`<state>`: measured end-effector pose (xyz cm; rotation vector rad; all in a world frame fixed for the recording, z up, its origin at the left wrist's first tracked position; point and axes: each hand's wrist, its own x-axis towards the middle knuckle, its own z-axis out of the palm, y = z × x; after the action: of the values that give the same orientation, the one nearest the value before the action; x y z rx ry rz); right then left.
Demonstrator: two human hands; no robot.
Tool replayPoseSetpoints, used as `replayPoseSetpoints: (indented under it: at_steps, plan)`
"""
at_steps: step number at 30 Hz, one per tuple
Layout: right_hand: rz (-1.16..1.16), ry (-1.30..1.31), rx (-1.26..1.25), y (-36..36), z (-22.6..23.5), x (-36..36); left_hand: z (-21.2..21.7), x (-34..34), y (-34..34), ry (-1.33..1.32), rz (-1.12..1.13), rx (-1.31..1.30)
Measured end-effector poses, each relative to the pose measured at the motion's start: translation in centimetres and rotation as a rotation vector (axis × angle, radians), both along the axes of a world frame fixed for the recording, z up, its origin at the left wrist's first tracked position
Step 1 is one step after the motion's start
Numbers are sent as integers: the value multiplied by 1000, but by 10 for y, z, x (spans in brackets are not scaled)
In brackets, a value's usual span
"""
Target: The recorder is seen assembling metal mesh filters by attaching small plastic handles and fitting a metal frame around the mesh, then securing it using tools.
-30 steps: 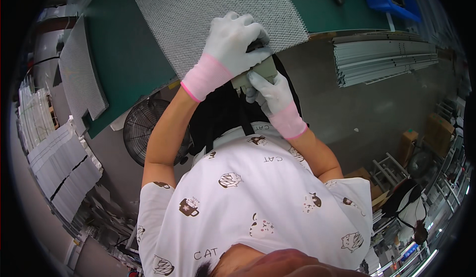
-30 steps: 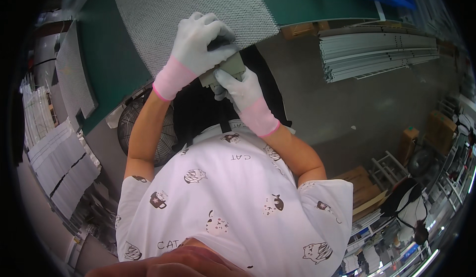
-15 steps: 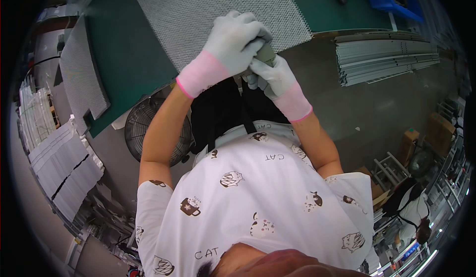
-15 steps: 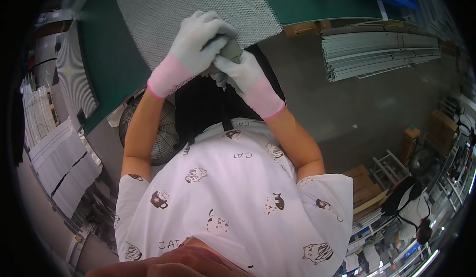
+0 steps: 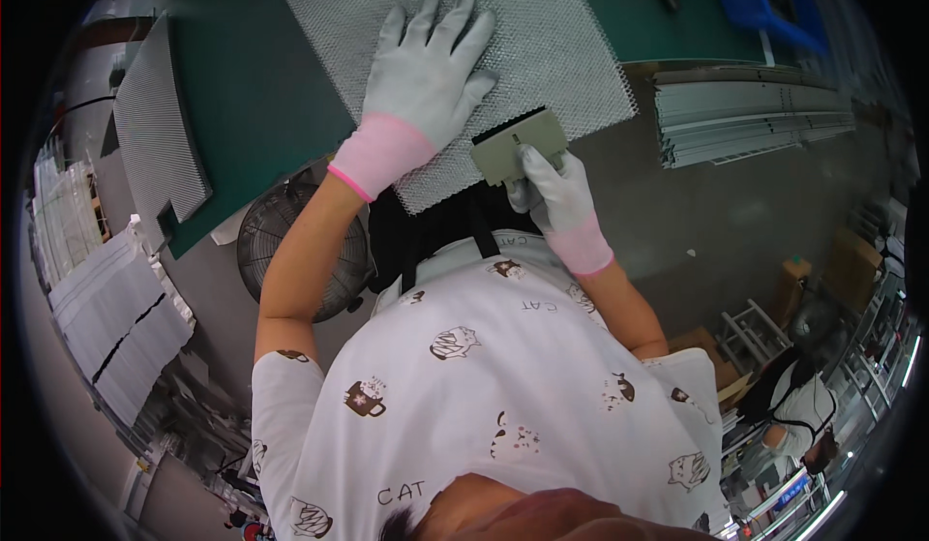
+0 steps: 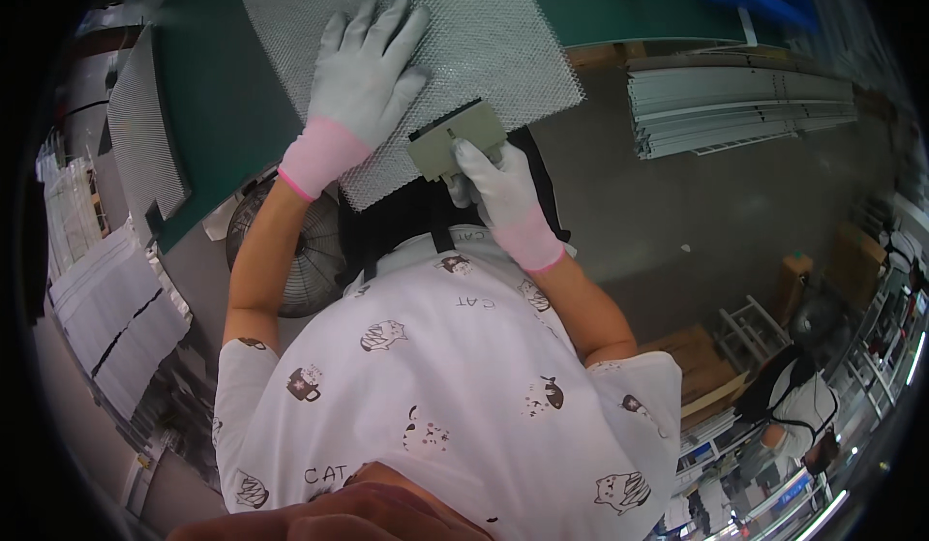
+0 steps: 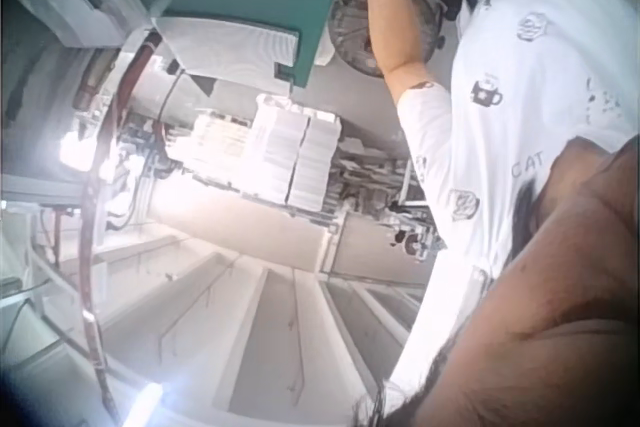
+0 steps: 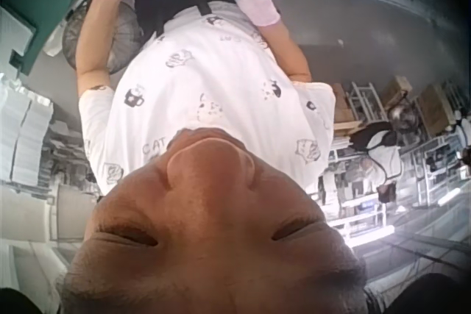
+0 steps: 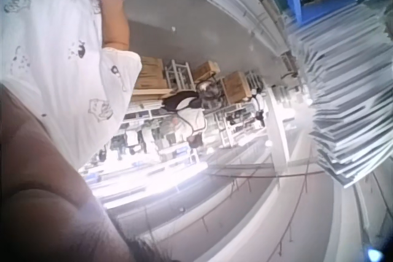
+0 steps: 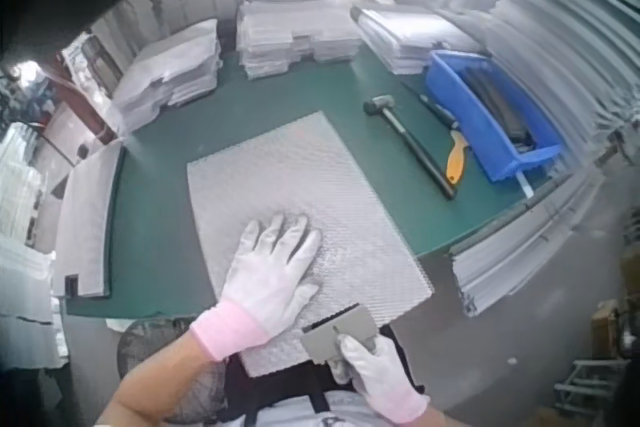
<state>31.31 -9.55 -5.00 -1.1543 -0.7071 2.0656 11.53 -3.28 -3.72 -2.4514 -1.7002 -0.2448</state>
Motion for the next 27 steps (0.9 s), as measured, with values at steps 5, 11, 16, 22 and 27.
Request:
replayPoseSetpoints:
  at_steps: [5, 11, 16, 22, 27]
  plan:
    - [-132, 45, -71, -1, -7, -9, -1, -1, 1, -48, -13, -1]
    - [-58, 9, -23, 9, 0, -10, 0, 0, -1, -53, -6, -48]
    - [-87, -32, -44, 7, -3, -12, -1, 1, 0, -14, -2, -26]
    - [-92, 39, 24, 8, -5, -14, 1, 0, 3, -7, -9, -35]
    - [-127, 71, 2, 5, -16, -15, 4, 2, 1, -123, 11, -71]
